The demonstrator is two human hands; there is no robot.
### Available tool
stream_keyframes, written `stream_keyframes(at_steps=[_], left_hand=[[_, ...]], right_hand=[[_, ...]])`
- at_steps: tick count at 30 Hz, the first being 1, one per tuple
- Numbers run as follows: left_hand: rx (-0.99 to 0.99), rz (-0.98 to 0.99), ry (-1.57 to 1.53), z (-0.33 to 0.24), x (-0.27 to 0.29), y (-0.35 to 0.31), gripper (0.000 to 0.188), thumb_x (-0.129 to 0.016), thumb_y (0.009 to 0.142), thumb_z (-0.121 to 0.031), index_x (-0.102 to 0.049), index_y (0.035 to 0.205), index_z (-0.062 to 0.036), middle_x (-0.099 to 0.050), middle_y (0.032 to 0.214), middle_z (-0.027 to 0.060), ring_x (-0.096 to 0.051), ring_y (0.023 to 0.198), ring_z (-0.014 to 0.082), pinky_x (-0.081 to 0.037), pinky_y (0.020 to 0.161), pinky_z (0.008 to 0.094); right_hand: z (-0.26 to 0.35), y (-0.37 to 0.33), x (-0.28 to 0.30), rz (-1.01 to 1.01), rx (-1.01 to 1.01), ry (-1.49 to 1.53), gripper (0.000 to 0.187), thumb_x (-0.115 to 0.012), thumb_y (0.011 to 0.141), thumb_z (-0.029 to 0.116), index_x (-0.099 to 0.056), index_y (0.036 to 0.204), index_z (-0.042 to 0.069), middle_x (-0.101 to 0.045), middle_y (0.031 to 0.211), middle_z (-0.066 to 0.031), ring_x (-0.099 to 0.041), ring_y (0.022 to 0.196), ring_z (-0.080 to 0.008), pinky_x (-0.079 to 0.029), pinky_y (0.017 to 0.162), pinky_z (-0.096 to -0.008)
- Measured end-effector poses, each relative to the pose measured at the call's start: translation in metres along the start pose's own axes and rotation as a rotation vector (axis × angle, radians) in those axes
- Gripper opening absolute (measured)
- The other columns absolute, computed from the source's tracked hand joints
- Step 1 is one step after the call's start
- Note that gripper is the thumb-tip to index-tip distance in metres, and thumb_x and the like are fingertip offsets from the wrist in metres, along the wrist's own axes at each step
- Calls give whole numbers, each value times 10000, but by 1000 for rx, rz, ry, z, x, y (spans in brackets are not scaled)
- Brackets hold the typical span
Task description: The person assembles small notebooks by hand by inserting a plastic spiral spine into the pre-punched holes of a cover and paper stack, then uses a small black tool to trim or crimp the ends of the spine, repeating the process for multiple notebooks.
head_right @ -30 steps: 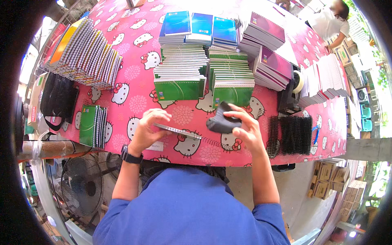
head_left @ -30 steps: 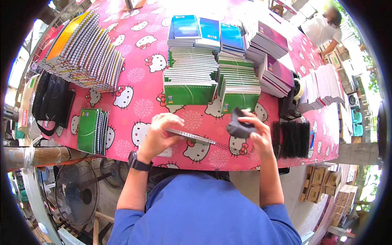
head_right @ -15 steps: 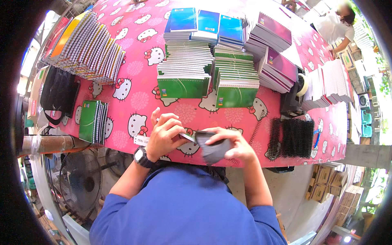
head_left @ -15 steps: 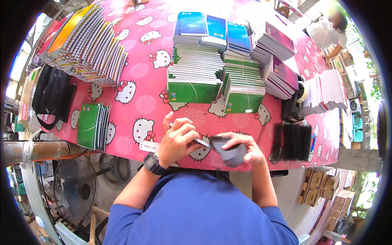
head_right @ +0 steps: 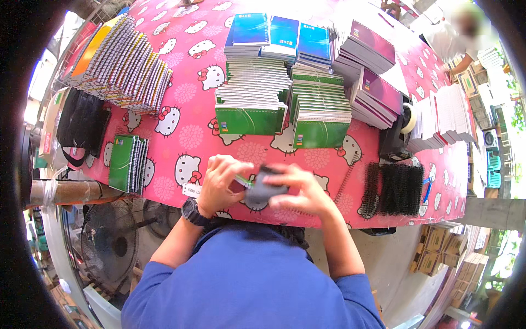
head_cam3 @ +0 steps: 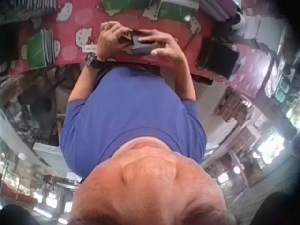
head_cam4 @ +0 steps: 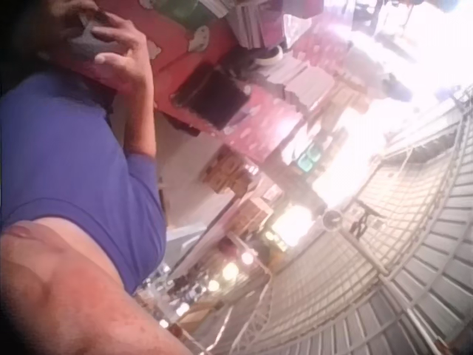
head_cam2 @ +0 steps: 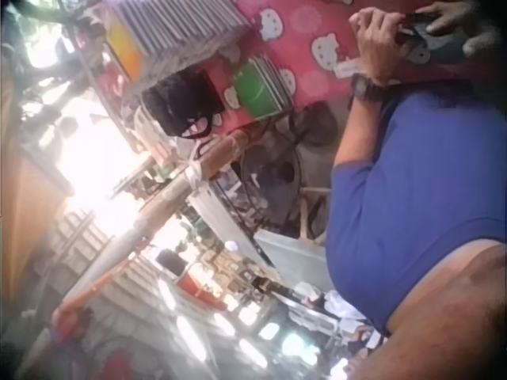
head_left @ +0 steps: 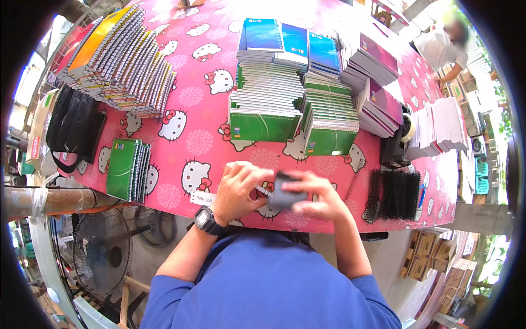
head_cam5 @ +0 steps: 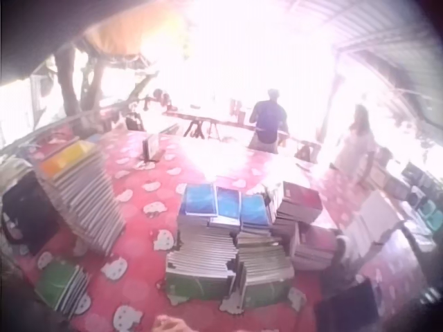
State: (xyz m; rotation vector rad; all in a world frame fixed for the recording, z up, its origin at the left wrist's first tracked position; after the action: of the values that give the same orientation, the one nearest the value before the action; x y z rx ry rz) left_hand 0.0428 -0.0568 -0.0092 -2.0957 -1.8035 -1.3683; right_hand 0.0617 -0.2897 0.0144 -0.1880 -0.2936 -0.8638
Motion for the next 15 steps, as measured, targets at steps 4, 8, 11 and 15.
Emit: stream_keyframes(at_steps=[4,8,11,15], left_hand=[[106,-262,-356,19,-11,-8,902,-894,533,-181,-435,1302,-79,-529,1121,96,-527,1047,248,-422,939,404],[424,-139,-756,38,-18,-30,656,-857,596,-38,-489,1137,-72,-533,1000,40,-541,946,148,-456,858,311],[498,-79,-801,45,-28,-37,420,-822,653,0,-499,912,-73,-511,903,5,-528,822,94,-459,753,251],[493,-46,-882,47,-27,-34,422,-831,650,-14,-479,873,-80,-501,846,-6,-510,788,86,-449,723,253]], right_hand=[[-9,1,6,-43,34,278,561,-773,710,372,-655,1173,78,-522,1300,-246,-493,1212,-317,-370,1008,-425],[-4,8,-6,-122,-74,0,505,-776,720,330,-669,1154,95,-554,1262,-237,-510,1182,-309,-374,1002,-400],[-7,10,1,-101,60,222,438,-776,720,296,-693,1095,85,-568,1240,-234,-533,1142,-312,-408,961,-396],[-7,27,-4,-161,-168,-119,420,-776,736,285,-696,1101,95,-577,1227,-194,-515,1167,-280,-421,955,-386]])
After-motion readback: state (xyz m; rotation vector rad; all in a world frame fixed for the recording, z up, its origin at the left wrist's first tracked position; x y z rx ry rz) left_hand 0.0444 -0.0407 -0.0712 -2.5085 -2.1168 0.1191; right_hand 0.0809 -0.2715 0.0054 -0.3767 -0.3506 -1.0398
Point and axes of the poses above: each hand's wrist, its own y-axis towards the middle knuckle, its own x-axis out of the back of the hand, z = x × y, the point moved 1 cm from there along y, towards the middle knuckle
